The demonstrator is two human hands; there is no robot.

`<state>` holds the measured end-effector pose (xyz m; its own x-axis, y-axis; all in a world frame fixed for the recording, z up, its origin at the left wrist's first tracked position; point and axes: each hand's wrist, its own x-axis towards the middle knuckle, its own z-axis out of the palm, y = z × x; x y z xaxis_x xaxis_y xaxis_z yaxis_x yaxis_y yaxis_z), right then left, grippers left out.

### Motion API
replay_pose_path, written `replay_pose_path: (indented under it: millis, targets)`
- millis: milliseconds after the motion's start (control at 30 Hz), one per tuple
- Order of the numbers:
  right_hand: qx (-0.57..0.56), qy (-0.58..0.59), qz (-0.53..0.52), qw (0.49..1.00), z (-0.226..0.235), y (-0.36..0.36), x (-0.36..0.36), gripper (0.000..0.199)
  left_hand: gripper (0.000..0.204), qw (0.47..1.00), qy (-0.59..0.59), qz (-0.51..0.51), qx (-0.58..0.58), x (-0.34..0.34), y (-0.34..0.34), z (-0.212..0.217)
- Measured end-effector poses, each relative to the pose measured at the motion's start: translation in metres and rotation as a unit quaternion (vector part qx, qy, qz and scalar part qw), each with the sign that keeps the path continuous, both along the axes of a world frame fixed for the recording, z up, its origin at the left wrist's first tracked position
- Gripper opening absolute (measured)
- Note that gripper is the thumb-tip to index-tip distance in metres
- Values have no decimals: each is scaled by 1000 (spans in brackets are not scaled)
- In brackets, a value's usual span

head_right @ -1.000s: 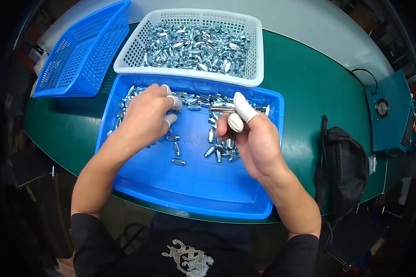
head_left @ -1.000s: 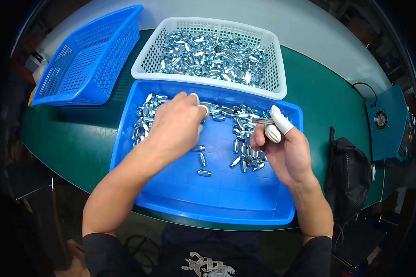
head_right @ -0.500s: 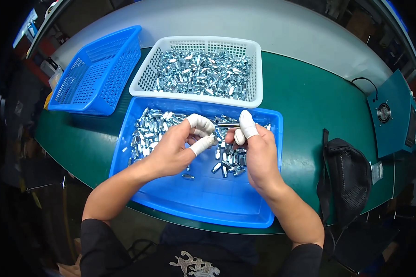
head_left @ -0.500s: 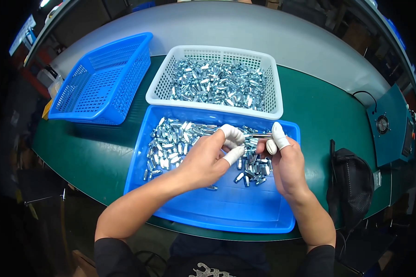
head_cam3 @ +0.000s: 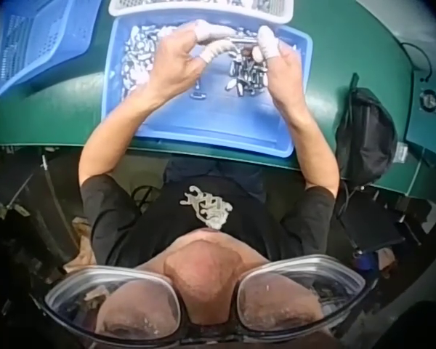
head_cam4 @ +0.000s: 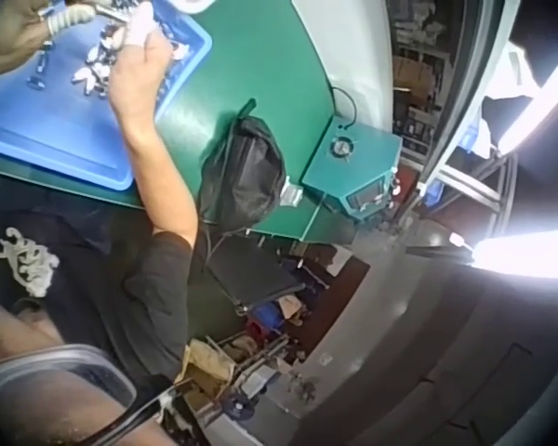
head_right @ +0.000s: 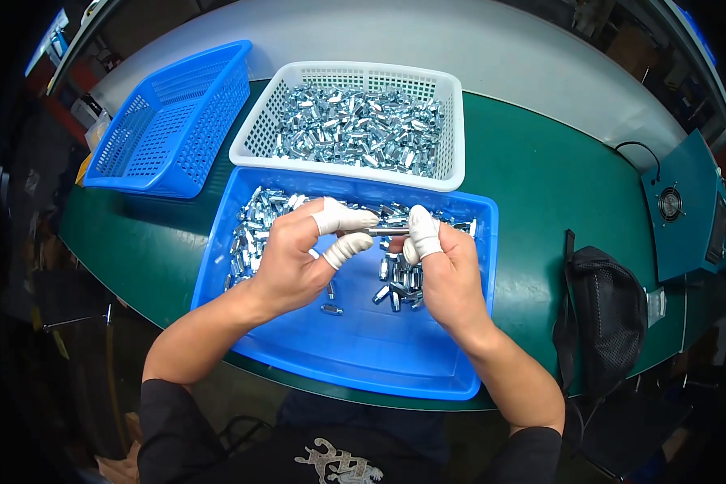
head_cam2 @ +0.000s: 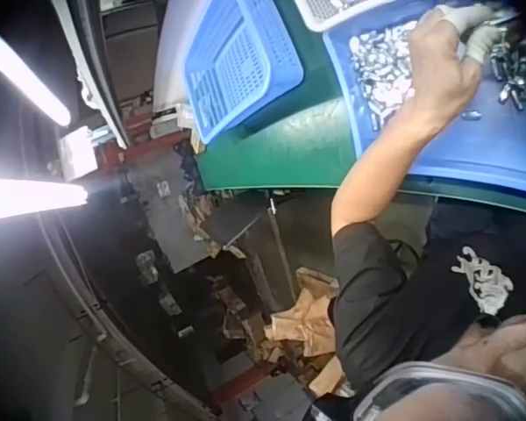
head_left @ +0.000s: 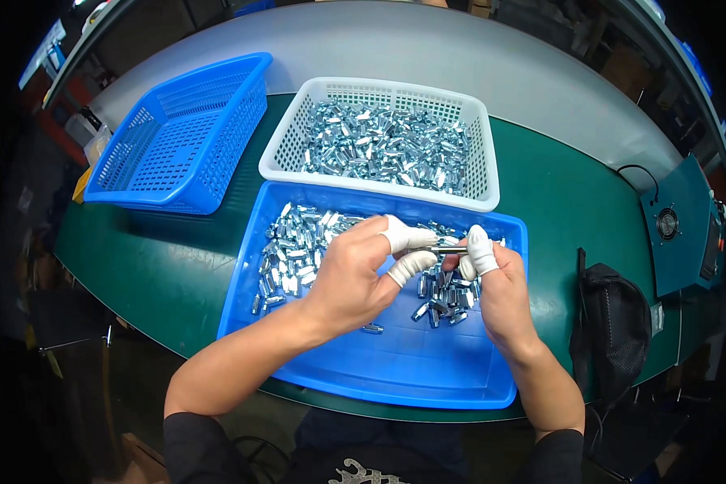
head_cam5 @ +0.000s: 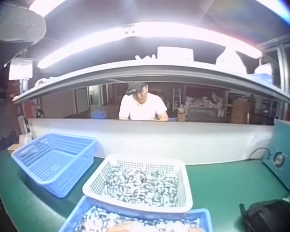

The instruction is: Inspecting and sorting small metal hardware pins at a manual workstation.

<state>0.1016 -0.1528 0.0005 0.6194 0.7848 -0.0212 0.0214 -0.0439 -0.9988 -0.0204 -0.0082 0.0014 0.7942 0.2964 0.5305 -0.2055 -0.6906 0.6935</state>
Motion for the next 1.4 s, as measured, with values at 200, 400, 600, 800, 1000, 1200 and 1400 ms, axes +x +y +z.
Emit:
replay_pose_path:
  millis: [200, 400, 600, 800, 1000, 1200, 1400]
  targets:
    - [-4, 59, 49, 997, -2, 0, 2, 40, 15, 950, 79, -107, -282, -2, 1, -2]
    - [-4, 17, 22, 1000, 2, 1, -4, 46, 19, 993, 9, -104, -61, 0, 3, 9]
    - [-42, 130, 76, 988, 6, 2, -6, 47, 21, 997, -12, -59, -37, 3, -7, 4]
    - [-47, 233, 133, 962, 5, -2, 1, 38, 25, 996, -51, -72, 2, 1, -9, 14]
    - [-28, 293, 165, 941, 8, -3, -2, 42, 28, 993, -66, -82, -53, 1, -8, 11]
    - [-45, 290, 135, 946, 14, 5, -4, 42, 22, 995, -62, -71, -18, -3, -1, 16]
    - [29, 255, 1, 967, 8, 4, 8, 44, 22, 983, -11, 148, -104, 10, 55, 12]
